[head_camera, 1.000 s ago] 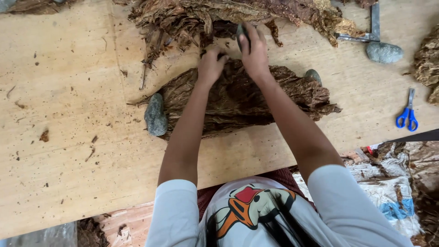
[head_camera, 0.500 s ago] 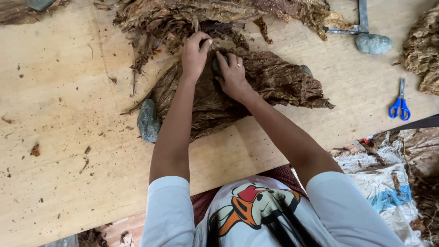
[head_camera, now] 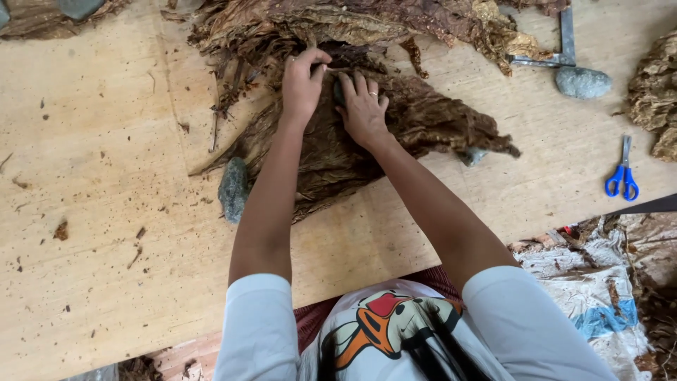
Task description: The person uses smooth stones to press and flatten a large sheet of fibrous material on a wooden table. They repeatedly lift, fold, and reposition the material while using the stones to apply pressure across its surface. The person also picks up and sets down several stones during the process.
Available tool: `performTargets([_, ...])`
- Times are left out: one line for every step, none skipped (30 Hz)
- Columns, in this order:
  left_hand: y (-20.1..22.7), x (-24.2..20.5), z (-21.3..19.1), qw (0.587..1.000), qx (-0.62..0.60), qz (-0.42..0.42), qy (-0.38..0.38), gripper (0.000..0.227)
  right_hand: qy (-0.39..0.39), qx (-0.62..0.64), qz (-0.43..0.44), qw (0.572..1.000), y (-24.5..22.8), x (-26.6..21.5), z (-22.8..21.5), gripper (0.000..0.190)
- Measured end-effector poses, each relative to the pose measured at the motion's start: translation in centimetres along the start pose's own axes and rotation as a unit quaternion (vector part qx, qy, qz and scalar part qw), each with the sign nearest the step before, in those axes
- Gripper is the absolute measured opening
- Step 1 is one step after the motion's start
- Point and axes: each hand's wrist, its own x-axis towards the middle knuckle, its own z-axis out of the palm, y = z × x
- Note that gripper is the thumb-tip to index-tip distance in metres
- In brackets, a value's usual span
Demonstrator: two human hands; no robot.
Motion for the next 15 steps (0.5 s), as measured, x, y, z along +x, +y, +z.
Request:
performTargets([0.4, -0.5, -0.1, 1.0, -0.002, 0.002, -0.003, 0.014, 0.001, 0.0, 0.004, 1.0, -0.1, 0.4, -0.4, 0.061])
performTargets([0.9, -1.2, -0.2, 0.993, 0.112, 0.028, 0.015, 0.016, -0.014, 0.007, 0.018, 1.0, -0.3, 0.7, -0.8, 0.058])
performTargets([1.3, -1.8, -0.2, 0.973, 0.223, 0.055, 0.033, 0.019, -0.028, 0.015, 0.033, 0.999, -0.3, 1.0, -1.0, 0.055])
performTargets([3.2, -3.3, -0.6, 0.973, 0.223, 0.055, 0.02, 0.019, -0.033, 0.021, 0.042, 0.998, -0.4, 1.2, -1.3, 0.055])
performTargets([5.0, -4.7, -1.0, 0.971, 0.227, 0.073, -0.015, 0.014, -0.045, 0.043, 0.036, 0.997, -0.3, 1.4, -1.4, 0.052])
performTargets([6.9, -6.3, -1.3, 0.968, 0.229, 0.09, -0.051, 0.011, -0.058, 0.065, 0.031, 0.996, -0.2, 1.4, -1.6, 0.05])
performTargets([8.1, -8.6, -1.2, 0.968, 0.227, 0.09, -0.064, 0.011, -0.065, 0.071, 0.041, 0.995, 0.5, 1.4, -1.0, 0.05])
performTargets([9.4, -10.8, -0.9, 0.968, 0.196, 0.048, -0.147, 0.028, -0.065, 0.108, 0.002, 0.992, 1.4, 1.5, -0.7, 0.057])
performTargets([10.7, -13.1, -0.8, 0.959, 0.165, 0.007, -0.229, 0.046, -0.065, 0.144, -0.038, 0.987, 2.3, 1.5, -0.3, 0.066])
performTargets([10.5, -15.0, 0.0, 0.959, 0.159, 0.003, -0.235, 0.046, -0.072, 0.145, -0.032, 0.986, 4.3, 2.5, 1.2, 0.066])
performTargets([10.3, -16.9, 0.6, 0.953, 0.218, 0.038, -0.208, 0.055, -0.033, 0.201, -0.076, 0.976, 6.3, 3.5, 2.9, 0.074])
performTargets([10.1, -19.0, 1.2, 0.942, 0.277, 0.069, -0.177, 0.065, 0.002, 0.257, -0.124, 0.959, 8.0, 4.4, 4.7, 0.083])
performTargets([9.8, -19.5, 1.6, 0.943, 0.273, 0.06, -0.18, 0.065, -0.008, 0.257, -0.122, 0.959, 8.0, 1.0, 1.1, 0.083])
performTargets([9.4, -19.7, 1.9, 0.943, 0.278, 0.065, -0.174, 0.057, 0.006, 0.304, -0.12, 0.945, 7.6, -1.7, -2.7, 0.069])
performTargets([9.1, -20.0, 2.0, 0.942, 0.282, 0.071, -0.167, 0.05, 0.019, 0.351, -0.116, 0.929, 7.2, -4.4, -6.8, 0.056])
